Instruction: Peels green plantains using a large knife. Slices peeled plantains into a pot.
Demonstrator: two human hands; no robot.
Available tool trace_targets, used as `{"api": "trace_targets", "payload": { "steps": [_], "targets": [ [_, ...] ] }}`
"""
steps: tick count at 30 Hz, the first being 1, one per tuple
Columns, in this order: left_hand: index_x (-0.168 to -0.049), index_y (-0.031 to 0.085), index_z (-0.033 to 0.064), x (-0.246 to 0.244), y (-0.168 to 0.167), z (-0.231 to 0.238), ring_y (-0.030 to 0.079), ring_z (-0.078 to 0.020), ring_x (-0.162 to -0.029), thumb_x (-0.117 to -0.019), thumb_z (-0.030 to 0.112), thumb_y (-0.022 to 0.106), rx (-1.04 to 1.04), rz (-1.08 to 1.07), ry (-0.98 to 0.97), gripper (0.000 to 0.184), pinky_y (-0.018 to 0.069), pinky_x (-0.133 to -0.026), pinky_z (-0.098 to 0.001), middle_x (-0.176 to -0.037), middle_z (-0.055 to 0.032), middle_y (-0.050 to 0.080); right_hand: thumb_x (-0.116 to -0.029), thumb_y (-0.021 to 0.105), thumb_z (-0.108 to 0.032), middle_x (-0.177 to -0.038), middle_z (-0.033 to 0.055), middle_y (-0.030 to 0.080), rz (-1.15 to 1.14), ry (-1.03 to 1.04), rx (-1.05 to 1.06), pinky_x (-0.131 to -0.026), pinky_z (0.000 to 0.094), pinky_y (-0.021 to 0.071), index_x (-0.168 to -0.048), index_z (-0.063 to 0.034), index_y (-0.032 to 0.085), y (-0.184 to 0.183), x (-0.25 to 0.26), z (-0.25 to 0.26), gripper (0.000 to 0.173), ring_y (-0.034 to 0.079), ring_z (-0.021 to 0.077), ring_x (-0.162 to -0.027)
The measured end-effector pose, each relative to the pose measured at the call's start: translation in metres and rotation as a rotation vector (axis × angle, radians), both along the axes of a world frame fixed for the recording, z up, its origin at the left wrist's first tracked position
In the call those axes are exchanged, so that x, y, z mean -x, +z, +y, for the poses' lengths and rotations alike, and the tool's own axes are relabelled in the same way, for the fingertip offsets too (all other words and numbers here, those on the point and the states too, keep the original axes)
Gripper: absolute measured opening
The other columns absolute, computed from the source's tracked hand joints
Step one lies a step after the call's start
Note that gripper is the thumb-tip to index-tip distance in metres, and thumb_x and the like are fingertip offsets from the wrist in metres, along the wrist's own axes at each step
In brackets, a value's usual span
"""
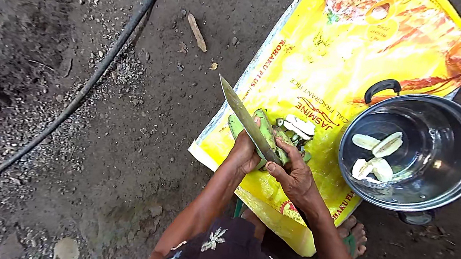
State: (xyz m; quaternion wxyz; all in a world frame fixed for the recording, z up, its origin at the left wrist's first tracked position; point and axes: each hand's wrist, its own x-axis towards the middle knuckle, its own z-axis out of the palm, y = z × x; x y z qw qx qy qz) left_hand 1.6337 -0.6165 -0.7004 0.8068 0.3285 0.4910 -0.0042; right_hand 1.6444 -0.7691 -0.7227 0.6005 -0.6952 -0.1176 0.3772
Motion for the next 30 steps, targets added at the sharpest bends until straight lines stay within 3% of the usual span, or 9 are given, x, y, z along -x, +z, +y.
{"api": "trace_targets", "payload": {
  "steps": [1, 3, 8, 12, 16, 19, 22, 26, 30],
  "targets": [
    [-0.111, 0.057, 0.0102, 0.0, -0.001, 0.0, 0.068, -0.0144, -0.075, -0.11, 0.041, 0.037, 0.01, 0.008, -0.013, 0.037, 0.0588, -0.066, -0.0282, -0.087, -0.0063, 0.066, -0.0944, 0.067, -0.04, -0.114, 0.0086, 0.069, -0.023, -0.003, 0.012, -0.074, 0.0235, 0.0571, -0.143, -0.003, 0.053, -0.001, -0.001, -0.001, 0.062, 0.067, 0.004, -0.083],
    [-0.111, 0.057, 0.0101, 0.0, -0.003, 0.0, 0.068, -0.0147, -0.075, -0.1097, 0.04, 0.038, 0.018, 0.012, -0.03, 0.036, 0.059, -0.067, -0.0288, -0.088, -0.0065, 0.066, -0.0932, 0.068, -0.042, -0.112, 0.0087, 0.07, -0.033, 0.01, 0.046, -0.076, 0.0262, 0.0575, -0.141, -0.0044, 0.055, -0.001, -0.004, -0.002, 0.062, 0.068, 0.0063, -0.086],
    [-0.121, 0.051, 0.0158, 0.003, -0.008, -0.002, 0.068, -0.0142, -0.082, -0.1117, 0.036, 0.033, -0.025, -0.058, -0.072, 0.028, 0.0591, -0.072, -0.0306, -0.094, -0.0044, 0.066, -0.0948, 0.066, -0.04, -0.099, 0.0036, 0.069, 0.045, -0.036, 0.02, -0.068, 0.0227, 0.0551, -0.146, -0.0075, 0.051, -0.006, -0.002, -0.003, 0.062, 0.063, 0.0035, -0.073],
    [-0.125, 0.049, 0.0161, 0.004, -0.009, 0.001, 0.067, -0.0127, -0.081, -0.1123, 0.031, 0.032, -0.115, -0.049, -0.16, 0.026, 0.0584, -0.073, -0.0293, -0.094, -0.0033, 0.065, -0.0933, 0.068, -0.035, -0.101, 0.0028, 0.07, 0.075, -0.113, -0.025, -0.068, 0.0209, 0.0551, -0.141, -0.0063, 0.055, -0.009, 0.003, 0.0, 0.057, 0.064, 0.0023, -0.075],
    [-0.118, 0.056, 0.0148, 0.005, -0.009, 0.007, 0.067, -0.0098, -0.08, -0.1107, 0.035, 0.039, -0.213, -0.039, -0.296, 0.028, 0.0583, -0.071, -0.0273, -0.092, -0.0013, 0.066, -0.0923, 0.07, -0.036, -0.096, 0.0026, 0.071, 0.003, -0.07, 0.011, -0.07, 0.0231, 0.0574, -0.136, -0.0063, 0.059, -0.012, 0.0, -0.005, 0.054, 0.067, 0.0036, -0.077],
    [-0.12, 0.054, 0.0149, 0.004, -0.01, 0.005, 0.067, -0.0102, -0.08, -0.1111, 0.034, 0.038, -0.192, -0.064, -0.302, 0.027, 0.0584, -0.071, -0.0271, -0.092, -0.0018, 0.066, -0.0922, 0.069, -0.034, -0.089, -0.0002, 0.067, 0.11, -0.065, -0.009, -0.059, 0.0202, 0.0522, -0.138, -0.0105, 0.056, -0.01, -0.004, -0.007, 0.053, 0.06, 0.0019, -0.064],
    [-0.124, 0.052, 0.0168, 0.003, -0.011, 0.002, 0.067, -0.0083, -0.078, -0.1117, 0.031, 0.036, -0.185, -0.088, -0.294, 0.025, 0.0584, -0.07, -0.0263, -0.091, 0.0001, 0.065, -0.0948, 0.066, -0.03, -0.086, -0.001, 0.062, 0.257, -0.113, -0.097, -0.047, 0.0186, 0.0413, -0.152, -0.014, 0.046, -0.008, 0.0, -0.003, 0.063, 0.047, 0.0014, -0.054],
    [-0.127, 0.051, 0.0181, 0.005, -0.011, 0.002, 0.067, -0.0086, -0.081, -0.1119, 0.031, 0.035, -0.203, -0.103, -0.317, 0.025, 0.0589, -0.072, -0.0269, -0.094, 0.0003, 0.066, -0.0952, 0.068, -0.028, -0.101, 0.0011, 0.067, 0.211, -0.131, -0.091, -0.051, 0.0174, 0.0443, -0.15, -0.012, 0.05, -0.008, 0.0, -0.003, 0.059, 0.05, 0.0001, -0.058],
    [-0.124, 0.052, 0.0187, 0.006, -0.014, 0.003, 0.067, -0.007, -0.08, -0.1117, 0.032, 0.035, -0.241, -0.155, -0.351, 0.025, 0.0581, -0.072, -0.0248, -0.094, 0.0011, 0.066, -0.0929, 0.069, -0.026, -0.073, -0.0038, 0.057, 0.294, -0.211, -0.126, -0.046, 0.0185, 0.0414, -0.147, -0.0098, 0.051, -0.007, 0.004, 0.0, 0.059, 0.045, 0.0014, -0.05]
  ]
}}
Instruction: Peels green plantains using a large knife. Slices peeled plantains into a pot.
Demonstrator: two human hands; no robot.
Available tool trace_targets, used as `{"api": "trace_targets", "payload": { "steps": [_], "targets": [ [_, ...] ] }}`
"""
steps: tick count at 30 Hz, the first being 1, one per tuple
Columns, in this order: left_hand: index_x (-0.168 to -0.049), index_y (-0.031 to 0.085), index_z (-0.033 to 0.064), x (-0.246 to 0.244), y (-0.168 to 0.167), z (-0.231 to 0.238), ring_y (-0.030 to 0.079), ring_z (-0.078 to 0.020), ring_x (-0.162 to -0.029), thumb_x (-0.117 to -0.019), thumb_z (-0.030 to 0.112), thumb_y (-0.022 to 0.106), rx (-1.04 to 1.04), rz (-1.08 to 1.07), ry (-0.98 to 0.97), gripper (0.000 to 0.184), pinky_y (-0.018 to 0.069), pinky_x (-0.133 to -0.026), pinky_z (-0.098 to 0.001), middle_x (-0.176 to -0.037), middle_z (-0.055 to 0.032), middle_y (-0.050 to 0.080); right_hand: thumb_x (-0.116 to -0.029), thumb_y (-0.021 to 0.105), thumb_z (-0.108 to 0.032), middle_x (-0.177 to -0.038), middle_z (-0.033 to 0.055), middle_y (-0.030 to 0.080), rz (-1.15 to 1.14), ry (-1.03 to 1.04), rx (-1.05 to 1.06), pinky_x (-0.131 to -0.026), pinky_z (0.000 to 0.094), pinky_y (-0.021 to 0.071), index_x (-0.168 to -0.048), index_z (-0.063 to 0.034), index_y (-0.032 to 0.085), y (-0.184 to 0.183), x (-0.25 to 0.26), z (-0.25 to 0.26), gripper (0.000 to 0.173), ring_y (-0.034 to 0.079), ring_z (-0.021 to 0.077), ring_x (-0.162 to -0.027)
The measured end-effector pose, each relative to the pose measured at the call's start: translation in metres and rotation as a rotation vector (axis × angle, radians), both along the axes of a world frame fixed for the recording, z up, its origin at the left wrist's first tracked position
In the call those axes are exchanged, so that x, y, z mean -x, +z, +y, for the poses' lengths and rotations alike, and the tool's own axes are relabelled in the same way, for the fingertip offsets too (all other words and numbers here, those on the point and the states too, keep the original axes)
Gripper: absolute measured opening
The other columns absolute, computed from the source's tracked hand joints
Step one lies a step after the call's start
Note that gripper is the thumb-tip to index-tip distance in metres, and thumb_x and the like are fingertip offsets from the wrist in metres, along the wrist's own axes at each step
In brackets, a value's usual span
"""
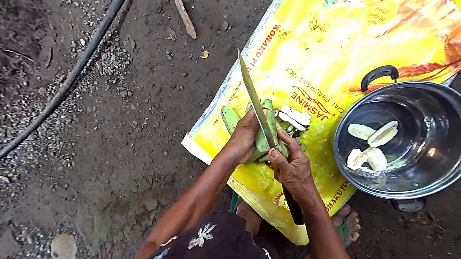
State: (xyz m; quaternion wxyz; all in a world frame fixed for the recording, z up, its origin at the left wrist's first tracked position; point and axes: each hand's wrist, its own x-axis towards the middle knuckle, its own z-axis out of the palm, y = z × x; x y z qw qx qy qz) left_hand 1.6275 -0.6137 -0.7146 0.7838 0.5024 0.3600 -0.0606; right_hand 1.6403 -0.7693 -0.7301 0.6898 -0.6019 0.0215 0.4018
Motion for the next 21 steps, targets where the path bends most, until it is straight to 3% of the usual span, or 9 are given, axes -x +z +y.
{"api": "trace_targets", "payload": {
  "steps": [3, 6, 9, 10, 12, 13, 16, 21],
  "targets": [
    [-0.128, 0.051, 0.0204, 0.001, -0.003, -0.007, 0.066, -0.0047, -0.084, -0.1124, 0.03, 0.031, -0.046, -0.067, 0.033, 0.027, 0.058, -0.075, -0.0237, -0.097, 0.0032, 0.065, -0.0925, 0.068, -0.024, -0.069, -0.0038, 0.055, 0.034, -0.046, -0.028, -0.044, 0.0183, 0.0404, -0.146, -0.0098, 0.051, 0.002, 0.0, 0.003, 0.058, 0.044, 0.002, -0.047],
    [-0.138, 0.047, 0.0193, 0.004, -0.01, -0.015, 0.067, -0.0067, -0.09, -0.1123, 0.031, 0.029, -0.064, -0.119, 0.089, 0.033, 0.0582, -0.08, -0.0263, -0.105, 0.0013, 0.065, -0.0925, 0.069, -0.026, -0.097, 0.0027, 0.065, 0.043, -0.064, -0.024, -0.045, 0.0177, 0.041, -0.146, -0.0127, 0.053, 0.002, 0.0, 0.003, 0.057, 0.046, 0.0018, -0.05],
    [-0.143, 0.043, 0.0188, 0.007, -0.011, -0.017, 0.067, -0.0068, -0.089, -0.112, 0.032, 0.03, -0.113, -0.112, 0.08, 0.037, 0.0581, -0.08, -0.0264, -0.107, 0.0005, 0.065, -0.0924, 0.068, -0.024, -0.072, -0.0015, 0.056, 0.075, -0.09, -0.031, -0.042, 0.019, 0.0409, -0.145, -0.0119, 0.052, 0.002, 0.001, 0.006, 0.056, 0.044, 0.0033, -0.045],
    [-0.144, 0.043, 0.0185, 0.008, -0.012, -0.018, 0.067, -0.0064, -0.089, -0.112, 0.033, 0.03, -0.138, -0.113, 0.067, 0.038, 0.058, -0.08, -0.026, -0.107, 0.0007, 0.065, -0.0927, 0.068, -0.024, -0.08, 0.0, 0.059, 0.07, -0.09, -0.024, -0.043, 0.0191, 0.0412, -0.144, -0.0122, 0.053, 0.002, 0.003, 0.005, 0.055, 0.045, 0.0033, -0.047],
    [-0.142, 0.044, 0.0185, 0.009, -0.012, -0.016, 0.067, -0.0049, -0.089, -0.1122, 0.032, 0.028, -0.164, -0.129, 0.04, 0.036, 0.0582, -0.08, -0.0254, -0.105, 0.0024, 0.065, -0.0921, 0.071, -0.027, -0.116, 0.0041, 0.064, -0.017, -0.04, 0.014, -0.048, 0.0185, 0.0437, -0.142, -0.0123, 0.055, 0.0, 0.001, 0.002, 0.055, 0.049, 0.0019, -0.055],
    [-0.136, 0.047, 0.0194, 0.009, -0.012, -0.014, 0.067, -0.0039, -0.089, -0.1123, 0.03, 0.027, -0.159, -0.137, 0.024, 0.033, 0.0583, -0.079, -0.0249, -0.103, 0.0039, 0.066, -0.0911, 0.072, -0.03, -0.12, 0.0043, 0.066, -0.081, -0.003, 0.052, -0.053, 0.0193, 0.0468, -0.14, -0.012, 0.057, 0.0, -0.002, 0.0, 0.054, 0.053, 0.0017, -0.06],
    [-0.128, 0.052, 0.0202, 0.009, -0.009, -0.009, 0.067, -0.0028, -0.089, -0.1124, 0.027, 0.028, -0.119, -0.141, 0.0, 0.03, 0.0581, -0.081, -0.0245, -0.101, 0.0065, 0.067, -0.092, 0.072, -0.026, -0.096, 0.0021, 0.066, -0.108, 0.058, 0.066, -0.052, 0.0192, 0.0479, -0.137, -0.0106, 0.059, 0.003, -0.011, -0.004, 0.05, 0.052, 0.0025, -0.056],
    [-0.128, 0.051, 0.0195, 0.01, -0.008, -0.001, 0.067, -0.0037, -0.09, -0.1117, 0.022, 0.027, -0.055, -0.138, -0.055, 0.03, 0.0586, -0.082, -0.0256, -0.102, 0.006, 0.067, -0.0925, 0.072, -0.024, -0.094, 0.0015, 0.066, -0.101, 0.084, 0.039, -0.05, 0.0186, 0.0459, -0.136, -0.012, 0.059, 0.003, -0.017, -0.009, 0.047, 0.05, 0.0021, -0.054]
  ]
}}
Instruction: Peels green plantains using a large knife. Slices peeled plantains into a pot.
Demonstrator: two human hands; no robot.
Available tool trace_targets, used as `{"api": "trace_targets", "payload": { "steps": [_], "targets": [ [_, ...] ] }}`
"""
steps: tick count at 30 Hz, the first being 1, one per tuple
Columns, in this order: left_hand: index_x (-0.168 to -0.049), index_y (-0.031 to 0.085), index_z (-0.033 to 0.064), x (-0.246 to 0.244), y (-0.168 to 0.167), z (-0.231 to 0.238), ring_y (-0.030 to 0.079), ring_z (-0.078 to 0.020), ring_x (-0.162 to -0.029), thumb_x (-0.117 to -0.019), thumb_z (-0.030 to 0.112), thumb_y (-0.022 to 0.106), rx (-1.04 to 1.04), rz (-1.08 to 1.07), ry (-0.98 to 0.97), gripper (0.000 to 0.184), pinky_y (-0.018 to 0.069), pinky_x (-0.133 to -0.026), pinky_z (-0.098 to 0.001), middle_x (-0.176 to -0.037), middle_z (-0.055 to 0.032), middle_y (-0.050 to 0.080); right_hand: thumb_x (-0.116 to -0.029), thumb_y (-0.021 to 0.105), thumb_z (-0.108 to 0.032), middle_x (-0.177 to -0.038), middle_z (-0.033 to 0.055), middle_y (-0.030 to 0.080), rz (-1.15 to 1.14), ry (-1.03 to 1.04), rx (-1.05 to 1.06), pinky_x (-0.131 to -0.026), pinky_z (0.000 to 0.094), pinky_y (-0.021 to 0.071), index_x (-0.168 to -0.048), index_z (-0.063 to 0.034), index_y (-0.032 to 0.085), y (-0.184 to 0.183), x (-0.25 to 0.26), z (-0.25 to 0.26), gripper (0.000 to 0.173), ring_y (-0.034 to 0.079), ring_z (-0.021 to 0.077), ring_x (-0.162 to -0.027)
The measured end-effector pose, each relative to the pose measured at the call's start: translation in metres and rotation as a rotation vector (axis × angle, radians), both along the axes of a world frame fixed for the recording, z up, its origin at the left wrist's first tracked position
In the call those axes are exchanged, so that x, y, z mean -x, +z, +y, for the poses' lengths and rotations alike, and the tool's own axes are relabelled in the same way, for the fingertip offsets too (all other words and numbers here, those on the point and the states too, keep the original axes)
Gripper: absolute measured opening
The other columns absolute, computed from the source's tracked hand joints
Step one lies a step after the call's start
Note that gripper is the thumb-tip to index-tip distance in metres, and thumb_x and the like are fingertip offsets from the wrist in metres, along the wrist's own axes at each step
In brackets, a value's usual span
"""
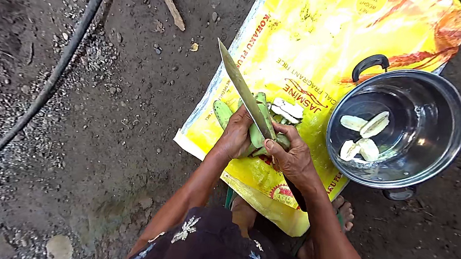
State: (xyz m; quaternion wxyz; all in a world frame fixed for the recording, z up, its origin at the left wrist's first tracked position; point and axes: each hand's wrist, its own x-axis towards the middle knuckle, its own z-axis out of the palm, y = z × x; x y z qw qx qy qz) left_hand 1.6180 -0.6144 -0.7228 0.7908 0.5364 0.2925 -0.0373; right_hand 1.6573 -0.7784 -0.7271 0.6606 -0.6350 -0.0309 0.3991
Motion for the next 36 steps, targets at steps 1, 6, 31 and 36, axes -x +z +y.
{"api": "trace_targets", "payload": {
  "steps": [1, 6, 31, 36],
  "targets": [
    [-0.127, 0.053, 0.0198, -0.001, 0.001, 0.0, 0.068, -0.0039, -0.089, -0.1118, 0.023, 0.028, 0.021, 0.003, 0.002, 0.029, 0.059, -0.081, -0.0252, -0.101, 0.0059, 0.068, -0.0925, 0.072, -0.023, -0.088, 0.0011, 0.065, 0.032, -0.022, -0.027, -0.049, 0.0184, 0.0454, -0.135, -0.0119, 0.06, -0.001, 0.001, 0.001, 0.046, 0.049, 0.0024, -0.052],
    [-0.129, 0.052, 0.0202, -0.002, 0.0, -0.014, 0.069, -0.0049, -0.088, -0.1117, 0.028, 0.033, 0.08, -0.009, 0.154, 0.026, 0.0595, -0.078, -0.0234, -0.101, 0.0041, 0.068, -0.0937, 0.069, -0.023, -0.092, 0.0019, 0.064, 0.133, -0.118, -0.068, -0.046, 0.019, 0.0426, -0.134, -0.0123, 0.06, -0.002, 0.009, 0.008, 0.043, 0.045, 0.0034, -0.049],
    [-0.143, 0.041, 0.0092, -0.006, 0.004, -0.017, 0.067, -0.0141, -0.096, -0.1035, 0.008, 0.056, 0.055, 0.223, 0.111, 0.043, 0.0583, -0.085, -0.0331, -0.119, -0.0075, 0.061, -0.1065, 0.04, -0.052, -0.059, -0.002, 0.05, 0.818, -0.143, -0.465, -0.045, 0.0181, 0.0476, -0.105, -0.0131, 0.052, -0.009, -0.005, -0.009, 0.041, 0.051, 0.0062, -0.045],
    [-0.144, 0.039, 0.0097, 0.001, -0.004, -0.017, 0.067, -0.0133, -0.097, -0.1038, 0.004, 0.052, 0.102, 0.167, 0.126, 0.042, 0.0581, -0.087, -0.0325, -0.117, -0.0059, 0.062, -0.0991, 0.043, -0.067, -0.062, -0.0006, 0.056, 1.02, -0.086, -0.633, -0.049, 0.017, 0.0487, -0.076, -0.0075, 0.059, -0.017, -0.003, -0.013, 0.066, 0.056, 0.0061, -0.05]
  ]
}}
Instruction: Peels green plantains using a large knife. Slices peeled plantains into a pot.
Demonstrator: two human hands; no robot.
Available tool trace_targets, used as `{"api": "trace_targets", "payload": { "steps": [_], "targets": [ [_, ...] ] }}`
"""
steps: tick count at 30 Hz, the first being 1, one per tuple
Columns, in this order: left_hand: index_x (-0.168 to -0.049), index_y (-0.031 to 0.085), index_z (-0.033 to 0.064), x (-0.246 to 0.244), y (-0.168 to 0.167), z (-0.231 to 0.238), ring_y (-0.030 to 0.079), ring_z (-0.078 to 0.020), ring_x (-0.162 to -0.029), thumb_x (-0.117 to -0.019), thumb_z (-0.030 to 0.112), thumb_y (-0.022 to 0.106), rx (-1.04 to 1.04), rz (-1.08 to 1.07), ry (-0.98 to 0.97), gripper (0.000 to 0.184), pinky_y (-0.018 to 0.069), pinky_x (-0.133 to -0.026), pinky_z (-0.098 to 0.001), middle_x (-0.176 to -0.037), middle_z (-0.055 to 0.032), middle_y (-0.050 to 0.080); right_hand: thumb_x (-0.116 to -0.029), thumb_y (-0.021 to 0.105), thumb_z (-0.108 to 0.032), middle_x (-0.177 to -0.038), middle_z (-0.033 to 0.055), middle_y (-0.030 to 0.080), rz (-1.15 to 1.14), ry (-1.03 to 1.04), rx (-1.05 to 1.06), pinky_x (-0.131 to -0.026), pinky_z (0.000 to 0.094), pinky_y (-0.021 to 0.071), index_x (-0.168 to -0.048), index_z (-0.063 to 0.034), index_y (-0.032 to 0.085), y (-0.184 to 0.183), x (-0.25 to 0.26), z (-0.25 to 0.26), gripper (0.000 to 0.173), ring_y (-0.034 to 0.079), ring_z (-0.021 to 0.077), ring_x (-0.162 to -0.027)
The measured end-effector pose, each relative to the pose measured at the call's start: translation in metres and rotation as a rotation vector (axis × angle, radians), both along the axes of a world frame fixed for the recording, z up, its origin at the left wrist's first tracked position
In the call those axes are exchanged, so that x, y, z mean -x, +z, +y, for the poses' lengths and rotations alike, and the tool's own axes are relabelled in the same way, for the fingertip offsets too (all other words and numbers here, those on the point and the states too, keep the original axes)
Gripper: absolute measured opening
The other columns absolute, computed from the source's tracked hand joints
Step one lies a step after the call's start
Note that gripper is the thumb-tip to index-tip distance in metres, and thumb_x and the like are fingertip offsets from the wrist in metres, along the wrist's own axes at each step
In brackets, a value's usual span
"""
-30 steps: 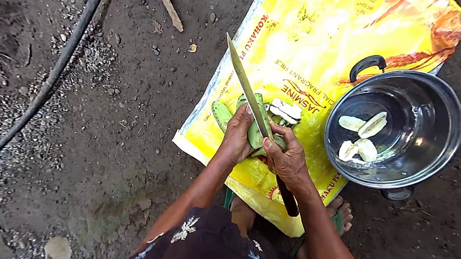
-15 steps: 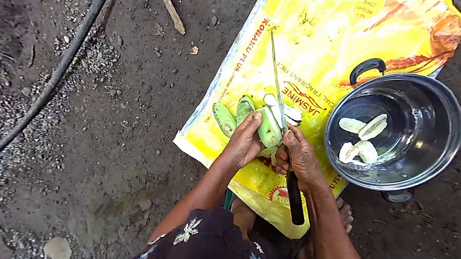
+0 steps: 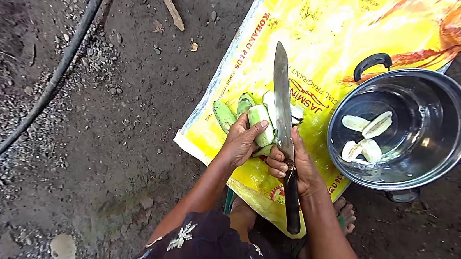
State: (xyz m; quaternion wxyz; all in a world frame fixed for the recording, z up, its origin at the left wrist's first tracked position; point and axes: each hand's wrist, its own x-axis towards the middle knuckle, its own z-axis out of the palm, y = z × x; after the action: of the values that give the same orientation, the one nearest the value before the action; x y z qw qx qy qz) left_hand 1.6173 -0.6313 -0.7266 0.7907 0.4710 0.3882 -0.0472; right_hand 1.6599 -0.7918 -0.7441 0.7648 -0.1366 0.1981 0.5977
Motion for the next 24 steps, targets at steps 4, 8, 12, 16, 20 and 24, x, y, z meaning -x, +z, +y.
{"api": "trace_targets", "payload": {
  "steps": [4, 8, 12, 16, 20, 24],
  "targets": [
    [-0.14, 0.043, 0.011, -0.003, 0.003, 0.0, 0.068, -0.0135, -0.095, -0.1052, 0.007, 0.051, 0.036, -0.012, 0.061, 0.036, 0.0586, -0.086, -0.0329, -0.114, -0.0053, 0.063, -0.1081, 0.031, -0.053, -0.069, 0.0033, 0.059, -0.214, 0.038, 0.258, -0.045, 0.0159, 0.0451, -0.135, -0.0202, 0.043, 0.024, -0.006, 0.006, 0.044, 0.051, 0.0058, -0.046],
    [-0.138, 0.042, 0.0109, -0.011, 0.012, -0.003, 0.068, -0.0142, -0.096, -0.1058, 0.011, 0.053, 0.004, 0.002, 0.111, 0.034, 0.0585, -0.087, -0.0336, -0.114, -0.0056, 0.062, -0.111, 0.038, -0.032, -0.068, 0.0042, 0.057, -0.594, 0.115, 0.531, -0.043, 0.019, 0.0427, -0.165, -0.024, -0.001, 0.043, -0.01, 0.013, 0.067, 0.046, 0.0071, -0.043],
    [-0.137, 0.042, 0.0077, -0.018, 0.013, 0.005, 0.067, -0.0181, -0.099, -0.1054, 0.009, 0.052, -0.04, -0.004, 0.223, 0.034, 0.0584, -0.089, -0.037, -0.115, -0.0094, 0.061, -0.1073, 0.042, -0.027, -0.068, 0.0001, 0.055, -0.814, 0.044, 0.518, -0.044, 0.0192, 0.0423, -0.161, -0.0161, 0.026, 0.041, -0.005, 0.009, 0.057, 0.045, 0.0054, -0.045],
    [-0.14, 0.039, 0.0082, -0.019, 0.013, 0.012, 0.067, -0.0201, -0.101, -0.1067, 0.011, 0.05, -0.043, -0.013, 0.291, 0.035, 0.0585, -0.089, -0.0387, -0.117, -0.0105, 0.061, -0.1019, 0.049, -0.033, -0.062, -0.0073, 0.049, -0.815, 0.166, 0.392, -0.045, 0.0165, 0.0399, -0.136, -0.0101, 0.048, 0.038, -0.004, 0.0, 0.041, 0.043, 0.0005, -0.046],
    [-0.135, 0.044, 0.0141, -0.014, 0.018, 0.009, 0.067, -0.0132, -0.096, -0.1081, 0.02, 0.049, -0.073, -0.003, 0.231, 0.028, 0.0584, -0.084, -0.0322, -0.111, -0.0033, 0.062, -0.0986, 0.057, -0.036, -0.062, -0.008, 0.049, -0.869, 0.213, 0.466, -0.047, 0.0171, 0.0401, -0.147, -0.0033, 0.043, 0.033, 0.001, 0.005, 0.06, 0.043, 0.0004, -0.047],
    [-0.134, 0.048, 0.013, -0.012, 0.022, 0.005, 0.068, -0.0153, -0.096, -0.1091, 0.023, 0.047, -0.053, -0.002, 0.186, 0.027, 0.0591, -0.085, -0.0348, -0.112, -0.0048, 0.064, -0.1014, 0.049, -0.038, -0.06, -0.0074, 0.045, -0.877, 0.17, 0.485, -0.046, 0.0176, 0.0406, -0.149, -0.0073, 0.039, 0.026, 0.003, 0.01, 0.057, 0.042, 0.0014, -0.045]
  ]
}}
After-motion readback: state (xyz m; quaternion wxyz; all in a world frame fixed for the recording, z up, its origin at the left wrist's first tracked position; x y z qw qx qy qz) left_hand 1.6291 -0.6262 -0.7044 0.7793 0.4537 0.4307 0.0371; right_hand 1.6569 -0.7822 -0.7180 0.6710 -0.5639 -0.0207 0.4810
